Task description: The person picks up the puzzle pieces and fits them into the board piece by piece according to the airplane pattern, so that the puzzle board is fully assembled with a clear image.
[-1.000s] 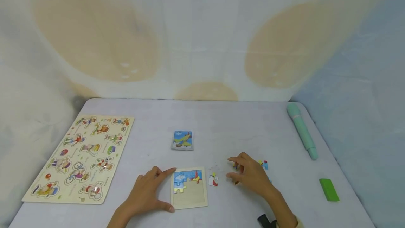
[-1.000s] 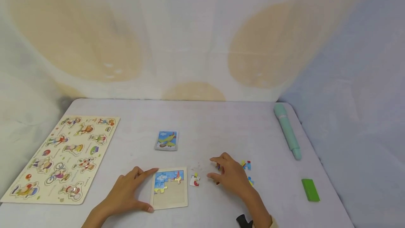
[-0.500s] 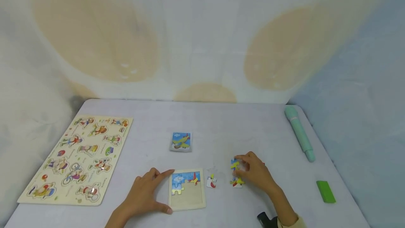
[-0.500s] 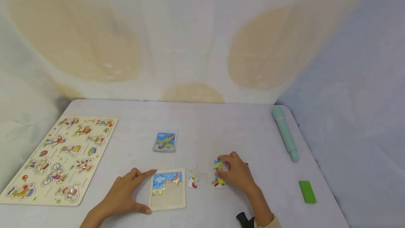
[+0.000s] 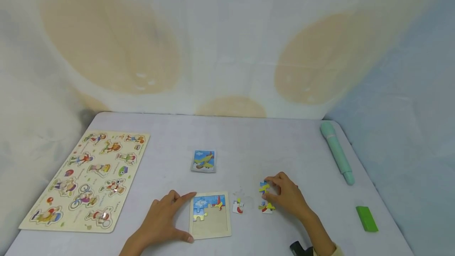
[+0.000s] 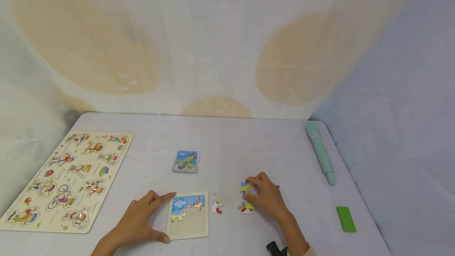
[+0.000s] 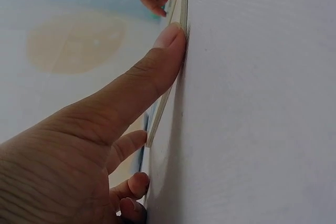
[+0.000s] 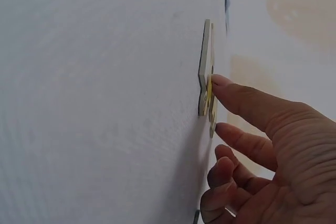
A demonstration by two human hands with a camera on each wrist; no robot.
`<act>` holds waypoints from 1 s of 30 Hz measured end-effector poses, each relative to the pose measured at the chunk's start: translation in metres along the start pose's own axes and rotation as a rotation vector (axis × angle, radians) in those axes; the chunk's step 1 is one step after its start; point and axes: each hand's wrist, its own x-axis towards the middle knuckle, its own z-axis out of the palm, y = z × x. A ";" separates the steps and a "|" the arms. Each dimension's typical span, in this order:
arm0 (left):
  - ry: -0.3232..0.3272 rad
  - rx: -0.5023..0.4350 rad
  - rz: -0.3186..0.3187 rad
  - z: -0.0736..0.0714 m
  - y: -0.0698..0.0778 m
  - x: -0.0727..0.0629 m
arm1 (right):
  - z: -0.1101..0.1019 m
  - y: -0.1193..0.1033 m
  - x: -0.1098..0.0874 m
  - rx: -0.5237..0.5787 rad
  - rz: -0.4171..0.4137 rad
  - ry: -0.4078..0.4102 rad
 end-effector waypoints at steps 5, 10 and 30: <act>0.012 0.002 0.018 -0.001 0.002 -0.001 | 0.001 -0.002 -0.001 -0.024 -0.051 0.004; 0.013 -0.002 0.013 -0.003 0.002 -0.002 | 0.001 -0.004 0.000 -0.080 -0.074 0.023; -0.012 -0.019 -0.005 -0.002 0.002 0.002 | 0.024 -0.090 -0.015 -0.121 -0.375 -0.169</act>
